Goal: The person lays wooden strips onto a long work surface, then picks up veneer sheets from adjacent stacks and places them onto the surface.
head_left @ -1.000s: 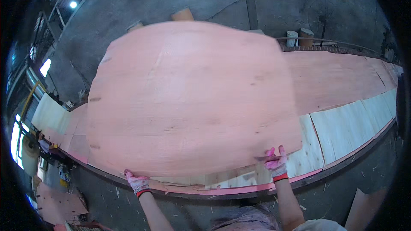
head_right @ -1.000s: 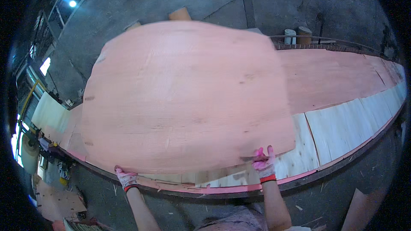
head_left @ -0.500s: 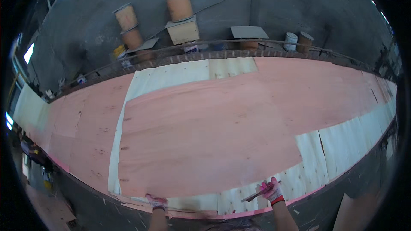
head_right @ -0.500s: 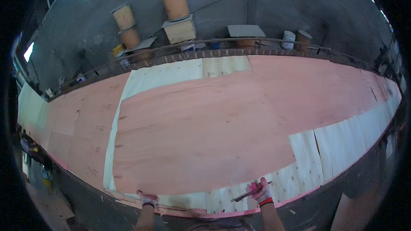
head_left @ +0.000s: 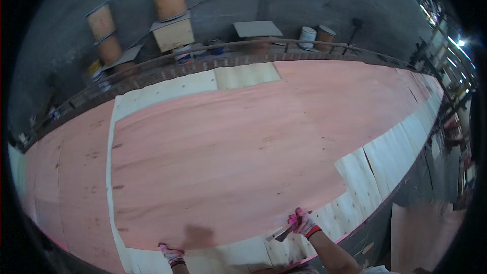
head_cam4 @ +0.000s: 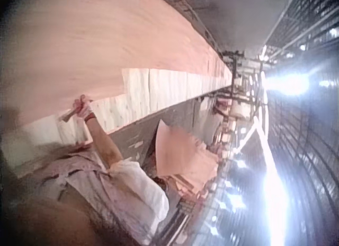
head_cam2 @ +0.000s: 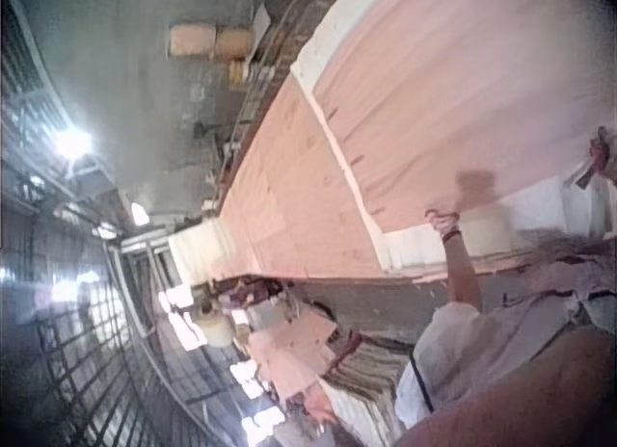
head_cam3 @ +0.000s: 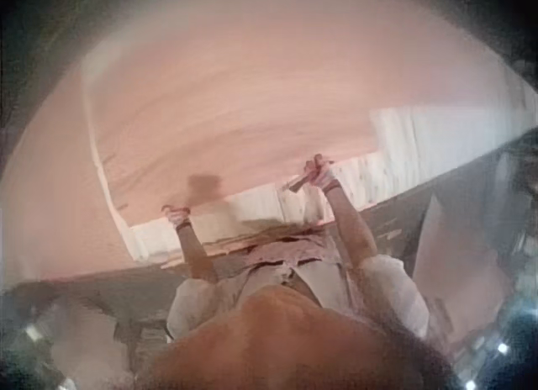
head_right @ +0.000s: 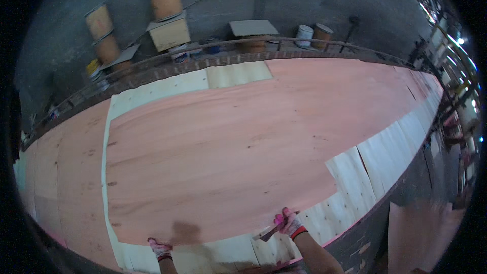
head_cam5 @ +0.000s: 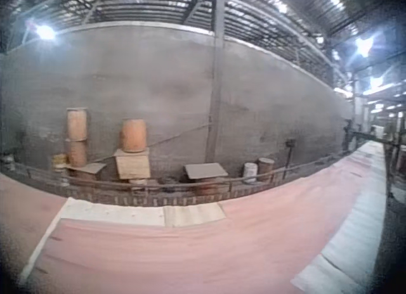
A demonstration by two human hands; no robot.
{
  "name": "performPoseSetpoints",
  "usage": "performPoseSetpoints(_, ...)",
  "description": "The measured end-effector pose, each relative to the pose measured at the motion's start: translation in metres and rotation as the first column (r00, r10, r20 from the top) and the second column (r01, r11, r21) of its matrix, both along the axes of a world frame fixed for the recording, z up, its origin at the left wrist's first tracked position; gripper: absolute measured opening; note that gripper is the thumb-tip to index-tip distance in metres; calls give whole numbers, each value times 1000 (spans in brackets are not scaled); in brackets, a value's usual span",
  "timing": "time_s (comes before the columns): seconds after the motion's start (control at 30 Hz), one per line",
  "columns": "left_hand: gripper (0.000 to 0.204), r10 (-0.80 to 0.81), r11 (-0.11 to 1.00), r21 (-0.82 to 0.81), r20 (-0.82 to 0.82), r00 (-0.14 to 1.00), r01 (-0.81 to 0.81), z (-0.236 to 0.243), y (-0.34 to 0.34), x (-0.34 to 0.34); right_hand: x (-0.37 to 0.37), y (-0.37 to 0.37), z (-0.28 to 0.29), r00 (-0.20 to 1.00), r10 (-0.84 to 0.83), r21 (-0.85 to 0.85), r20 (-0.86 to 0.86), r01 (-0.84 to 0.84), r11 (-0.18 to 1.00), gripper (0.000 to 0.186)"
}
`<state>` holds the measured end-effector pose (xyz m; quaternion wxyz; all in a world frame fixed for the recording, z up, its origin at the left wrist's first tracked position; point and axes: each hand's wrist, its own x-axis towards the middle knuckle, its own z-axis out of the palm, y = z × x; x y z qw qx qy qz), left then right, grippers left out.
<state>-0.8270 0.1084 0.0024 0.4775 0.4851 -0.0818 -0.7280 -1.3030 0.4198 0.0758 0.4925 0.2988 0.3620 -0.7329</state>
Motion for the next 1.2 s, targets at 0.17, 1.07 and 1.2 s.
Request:
performPoseSetpoints(0.17, 57, 72, 997, 21, 102, 992, -74, 10, -92, -8, 23, -50, -15, 998, -19, -13, 61, 19, 1000, 27)
performPoseSetpoints(1.07, 48, -95, 952, -277, 145, 985, 133, -19, -172, -34, -71, -164, 4, 933, 119, 232, -340, -39, 972, 28)
performPoseSetpoints(1.2, 45, -306, 911, -289, 1, 952, 293, -26, -207, -31, -67, -176, -31, 957, 248, 307, -149, -194, 932, 36)
